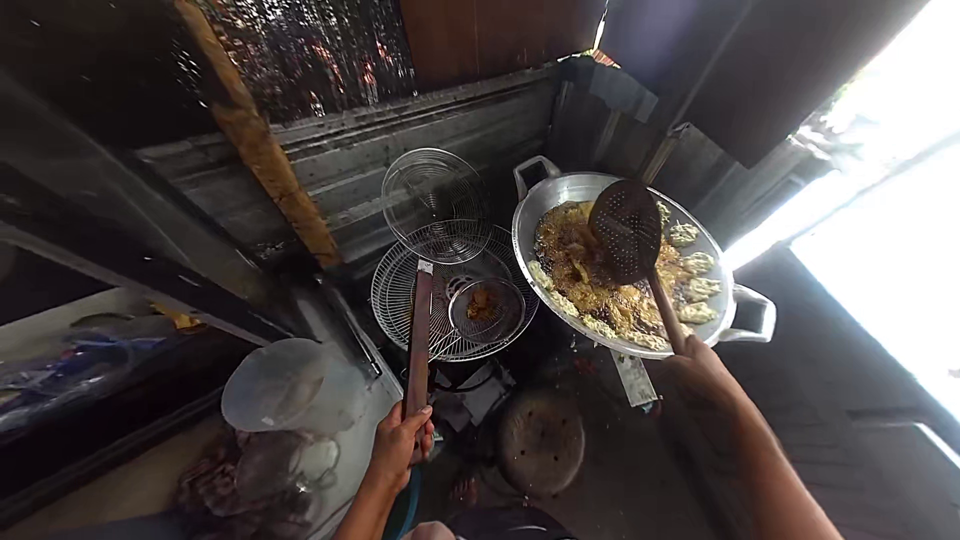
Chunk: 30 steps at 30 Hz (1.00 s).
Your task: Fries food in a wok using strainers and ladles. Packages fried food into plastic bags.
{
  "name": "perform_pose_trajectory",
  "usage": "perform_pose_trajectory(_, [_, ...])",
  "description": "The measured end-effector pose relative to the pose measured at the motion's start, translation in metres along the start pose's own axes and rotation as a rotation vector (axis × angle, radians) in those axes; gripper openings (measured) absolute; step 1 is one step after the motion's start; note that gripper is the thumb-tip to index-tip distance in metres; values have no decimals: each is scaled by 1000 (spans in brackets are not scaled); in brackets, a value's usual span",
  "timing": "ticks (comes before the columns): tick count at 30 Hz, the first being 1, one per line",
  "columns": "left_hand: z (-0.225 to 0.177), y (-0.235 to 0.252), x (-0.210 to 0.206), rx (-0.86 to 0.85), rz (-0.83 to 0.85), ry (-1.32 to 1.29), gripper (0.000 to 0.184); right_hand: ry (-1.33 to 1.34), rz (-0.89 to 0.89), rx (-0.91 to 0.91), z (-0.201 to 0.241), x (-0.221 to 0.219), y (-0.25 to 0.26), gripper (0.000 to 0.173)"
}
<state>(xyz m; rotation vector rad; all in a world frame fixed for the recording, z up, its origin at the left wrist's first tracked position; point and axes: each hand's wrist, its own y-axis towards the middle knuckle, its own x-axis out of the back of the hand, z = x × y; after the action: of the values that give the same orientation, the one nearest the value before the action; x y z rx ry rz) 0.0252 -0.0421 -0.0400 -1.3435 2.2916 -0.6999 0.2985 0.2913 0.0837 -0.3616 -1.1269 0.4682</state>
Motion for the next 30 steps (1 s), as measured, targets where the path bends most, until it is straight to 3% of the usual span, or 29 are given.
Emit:
perform_pose_trajectory(8, [-11, -39, -12, -53, 10, 56, 16, 235, 75, -67, 25, -20, 9, 21])
perform_pose_trajectory(11, [-19, -48, -15, -85, 10, 52, 14, 326, 124, -50, 1, -2, -1, 13])
perform_pose_trajectory(15, [-28, -58, -15, -154, 19, 60, 12, 301, 24, -5, -35, 27, -21, 21])
perform_pose_trajectory(20, [-38, -75, -15, -184, 11, 83, 10, -2, -183, -70, -33, 49, -17, 41])
perform_pose_trajectory(25, [-38, -83, -17, -190, 8, 75, 11, -92, -137, -101, -20, 31, 21, 49])
perform_pose_trajectory(30, [-38, -88, -16, -198, 15, 72, 11, -110, -85, -41, -28, 40, 6, 44])
